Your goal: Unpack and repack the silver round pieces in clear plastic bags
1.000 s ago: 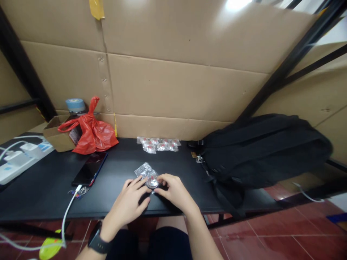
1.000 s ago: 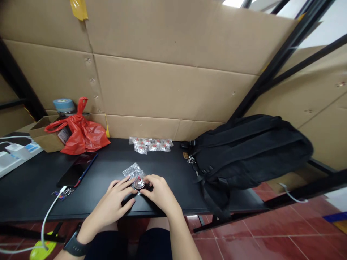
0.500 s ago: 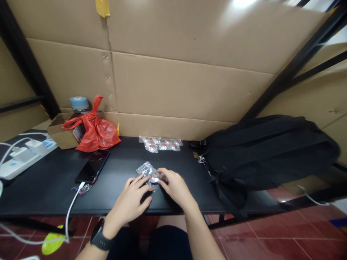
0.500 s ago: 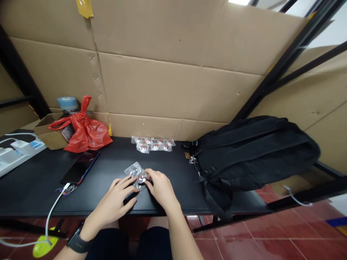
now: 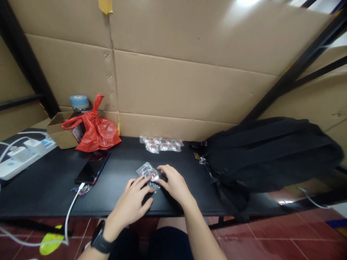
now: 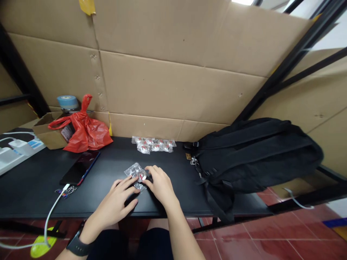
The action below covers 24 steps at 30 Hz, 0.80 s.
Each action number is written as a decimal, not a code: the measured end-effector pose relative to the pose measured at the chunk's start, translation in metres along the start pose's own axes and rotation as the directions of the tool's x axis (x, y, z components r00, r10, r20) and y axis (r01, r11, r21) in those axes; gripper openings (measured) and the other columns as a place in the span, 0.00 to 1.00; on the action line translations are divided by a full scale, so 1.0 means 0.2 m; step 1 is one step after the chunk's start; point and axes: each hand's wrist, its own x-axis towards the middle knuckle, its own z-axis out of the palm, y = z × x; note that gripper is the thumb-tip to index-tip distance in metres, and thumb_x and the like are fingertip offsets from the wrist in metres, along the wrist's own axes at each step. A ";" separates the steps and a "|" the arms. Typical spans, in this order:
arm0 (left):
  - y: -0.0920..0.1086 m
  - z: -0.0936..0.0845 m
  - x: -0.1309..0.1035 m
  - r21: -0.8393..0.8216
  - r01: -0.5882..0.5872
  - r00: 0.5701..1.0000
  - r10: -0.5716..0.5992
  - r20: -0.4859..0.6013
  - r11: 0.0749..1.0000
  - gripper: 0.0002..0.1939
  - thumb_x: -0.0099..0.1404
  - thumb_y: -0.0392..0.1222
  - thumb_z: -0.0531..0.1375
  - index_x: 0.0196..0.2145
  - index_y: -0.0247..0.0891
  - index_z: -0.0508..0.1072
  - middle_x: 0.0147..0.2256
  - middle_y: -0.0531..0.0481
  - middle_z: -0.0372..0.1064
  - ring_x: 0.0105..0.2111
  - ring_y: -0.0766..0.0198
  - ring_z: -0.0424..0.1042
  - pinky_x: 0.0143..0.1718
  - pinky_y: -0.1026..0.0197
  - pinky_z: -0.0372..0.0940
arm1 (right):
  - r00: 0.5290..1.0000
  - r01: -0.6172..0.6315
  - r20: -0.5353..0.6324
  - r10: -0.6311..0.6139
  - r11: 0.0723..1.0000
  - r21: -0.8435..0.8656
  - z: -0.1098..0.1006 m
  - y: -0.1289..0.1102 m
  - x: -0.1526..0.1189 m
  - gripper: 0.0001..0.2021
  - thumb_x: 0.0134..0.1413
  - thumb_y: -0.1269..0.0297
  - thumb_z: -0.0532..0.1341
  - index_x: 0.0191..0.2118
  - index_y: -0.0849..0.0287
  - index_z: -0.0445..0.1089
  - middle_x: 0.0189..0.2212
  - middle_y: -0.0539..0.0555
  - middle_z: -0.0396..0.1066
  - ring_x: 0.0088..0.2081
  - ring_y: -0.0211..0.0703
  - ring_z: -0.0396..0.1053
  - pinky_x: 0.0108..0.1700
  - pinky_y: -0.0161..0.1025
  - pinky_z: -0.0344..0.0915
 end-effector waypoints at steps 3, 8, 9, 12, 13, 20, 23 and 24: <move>0.00 0.00 0.00 -0.003 0.002 1.000 -0.002 0.011 1.000 0.14 0.68 0.41 0.57 0.50 0.45 0.74 0.63 0.45 0.60 0.65 0.49 0.56 0.60 0.43 0.56 | 0.999 0.032 0.026 -0.031 0.999 -0.044 0.01 0.00 0.02 0.12 0.59 0.65 0.63 0.48 0.52 0.68 0.41 0.51 0.73 0.43 0.46 0.70 0.45 0.41 0.66; 0.00 0.01 0.00 -0.008 0.007 1.000 -0.007 -0.020 1.000 0.13 0.68 0.41 0.57 0.49 0.43 0.75 0.64 0.44 0.59 0.65 0.47 0.55 0.60 0.42 0.56 | 0.993 0.108 0.060 -0.097 0.970 -0.219 0.02 -0.01 0.07 0.14 0.60 0.62 0.63 0.51 0.53 0.68 0.44 0.54 0.73 0.44 0.48 0.69 0.44 0.41 0.64; 0.00 0.01 0.00 -0.014 0.005 1.000 -0.005 -0.025 1.000 0.12 0.68 0.40 0.57 0.48 0.43 0.75 0.64 0.43 0.59 0.65 0.47 0.55 0.60 0.42 0.56 | 0.990 0.139 0.069 -0.125 0.957 -0.256 0.03 -0.01 0.09 0.14 0.60 0.61 0.63 0.51 0.53 0.68 0.44 0.55 0.73 0.44 0.48 0.69 0.44 0.41 0.64; 0.00 -0.01 0.00 -0.038 -0.005 1.000 0.004 -0.021 0.999 0.11 0.68 0.40 0.56 0.46 0.42 0.75 0.63 0.43 0.61 0.64 0.48 0.57 0.60 0.42 0.56 | 0.971 0.236 0.104 -0.214 0.915 -0.327 0.04 -0.02 0.15 0.12 0.63 0.60 0.60 0.50 0.54 0.68 0.44 0.57 0.72 0.44 0.48 0.68 0.43 0.41 0.62; 0.00 -0.01 0.00 -0.045 -0.008 1.000 0.007 -0.023 0.999 0.11 0.68 0.40 0.56 0.46 0.42 0.75 0.62 0.43 0.62 0.64 0.48 0.57 0.60 0.41 0.56 | 0.965 0.261 0.112 -0.237 0.905 -0.336 0.05 -0.02 0.17 0.11 0.64 0.60 0.59 0.50 0.54 0.69 0.44 0.57 0.72 0.44 0.48 0.67 0.43 0.41 0.62; -0.01 0.00 0.00 -0.067 0.091 0.985 -0.099 -0.140 0.994 0.08 0.67 0.38 0.55 0.41 0.41 0.74 0.54 0.44 0.71 0.61 0.48 0.60 0.57 0.43 0.58 | 0.933 0.342 0.182 -0.310 0.920 -0.189 0.04 -0.01 0.18 0.09 0.63 0.67 0.58 0.47 0.57 0.69 0.45 0.56 0.69 0.44 0.45 0.67 0.46 0.40 0.64; -0.01 0.01 0.00 -0.072 0.170 0.967 -0.181 -0.179 0.983 0.17 0.64 0.40 0.58 0.51 0.40 0.70 0.54 0.42 0.70 0.61 0.47 0.59 0.57 0.42 0.58 | 0.925 0.327 0.215 -0.313 0.944 -0.033 -0.02 0.00 0.08 0.18 0.60 0.60 0.61 0.54 0.56 0.68 0.49 0.57 0.68 0.47 0.47 0.66 0.51 0.43 0.65; -0.01 0.01 0.00 -0.067 0.172 0.968 -0.181 -0.171 0.983 0.22 0.62 0.41 0.60 0.55 0.40 0.67 0.55 0.42 0.69 0.61 0.46 0.59 0.58 0.42 0.58 | 0.928 0.306 0.228 -0.296 0.952 -0.010 -0.03 0.01 0.04 0.22 0.58 0.56 0.63 0.57 0.55 0.66 0.51 0.58 0.67 0.49 0.49 0.66 0.53 0.45 0.64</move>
